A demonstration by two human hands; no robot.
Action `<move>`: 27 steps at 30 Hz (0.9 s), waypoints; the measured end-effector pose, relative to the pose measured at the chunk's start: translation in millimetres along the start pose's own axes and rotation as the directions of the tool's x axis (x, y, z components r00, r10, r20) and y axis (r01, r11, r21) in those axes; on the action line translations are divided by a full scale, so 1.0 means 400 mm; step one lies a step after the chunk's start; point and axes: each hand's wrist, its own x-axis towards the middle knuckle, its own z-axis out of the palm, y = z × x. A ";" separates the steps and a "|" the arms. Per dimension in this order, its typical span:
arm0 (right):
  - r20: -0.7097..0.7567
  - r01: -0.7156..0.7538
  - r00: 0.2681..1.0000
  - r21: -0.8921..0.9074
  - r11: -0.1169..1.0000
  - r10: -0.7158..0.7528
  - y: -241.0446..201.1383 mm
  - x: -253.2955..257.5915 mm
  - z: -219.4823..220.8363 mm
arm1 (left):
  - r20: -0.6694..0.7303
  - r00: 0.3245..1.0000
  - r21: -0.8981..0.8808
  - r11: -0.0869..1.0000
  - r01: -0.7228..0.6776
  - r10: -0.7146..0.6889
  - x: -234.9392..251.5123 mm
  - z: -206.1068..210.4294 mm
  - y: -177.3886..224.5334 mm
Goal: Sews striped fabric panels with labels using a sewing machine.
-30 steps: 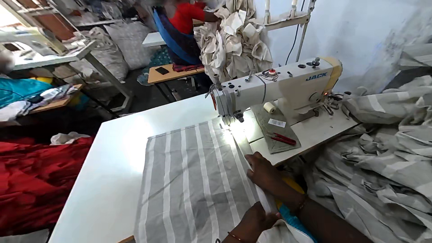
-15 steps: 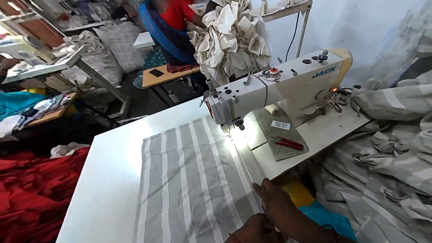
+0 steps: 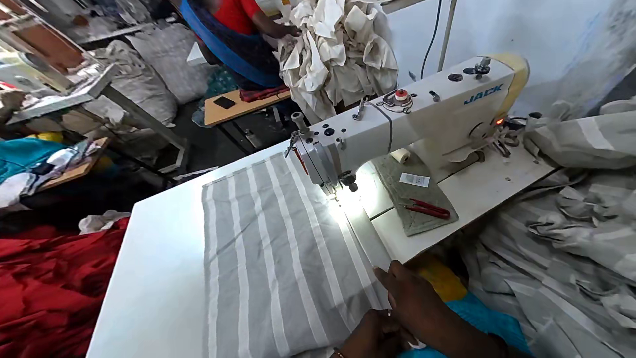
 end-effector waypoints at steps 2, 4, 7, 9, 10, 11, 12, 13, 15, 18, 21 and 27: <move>-0.035 0.017 0.999 -0.010 1.000 -0.017 -0.002 0.020 -0.005 | -0.132 0.991 0.102 0.995 -0.001 0.014 0.004 0.008 -0.009; -0.023 0.023 0.999 -0.007 1.000 -0.023 -0.007 0.044 -0.019 | -0.234 0.972 0.191 0.981 0.026 0.020 0.009 0.008 0.000; -0.013 0.030 0.999 -0.013 0.999 -0.030 -0.016 0.085 -0.040 | -0.388 0.921 0.320 0.941 0.108 0.026 0.020 0.006 0.030; 0.013 0.012 1.000 -0.021 1.000 -0.012 -0.025 0.113 -0.061 | -0.471 0.881 0.356 0.924 0.139 0.049 0.032 -0.005 0.036; 0.019 0.006 1.000 -0.022 1.000 -0.005 -0.029 0.126 -0.070 | -0.495 0.867 0.353 0.924 0.147 0.051 0.039 -0.015 0.036; 0.019 0.003 1.000 -0.023 1.000 -0.003 -0.030 0.140 -0.077 | -0.513 0.858 0.337 0.928 0.155 0.043 0.046 -0.026 0.037; 0.002 0.006 1.000 -0.020 1.000 -0.006 -0.030 0.154 -0.080 | -0.524 0.851 0.320 0.932 0.167 0.027 0.053 -0.038 0.038; -0.023 0.011 1.000 -0.020 1.000 -0.012 -0.029 0.169 -0.080 | -0.534 0.845 0.314 0.933 0.176 0.021 0.061 -0.051 0.038; -0.061 0.024 0.998 -0.030 0.999 -0.026 -0.031 0.198 -0.085 | -0.556 0.831 0.306 0.927 0.216 -0.010 0.077 -0.078 0.040; -0.077 0.046 0.996 -0.033 0.998 -0.048 -0.036 0.244 -0.098 | -0.571 0.814 0.230 0.931 0.284 -0.107 0.102 -0.130 0.030; -0.084 0.074 0.994 0.014 0.997 -0.073 -0.049 0.278 -0.129 | -0.599 0.793 0.185 0.945 0.269 -0.109 0.128 -0.173 0.009; -0.131 0.095 0.989 0.159 0.983 -0.075 -0.002 0.253 -0.166 | -0.691 0.720 0.265 0.948 0.177 0.059 0.069 -0.177 0.047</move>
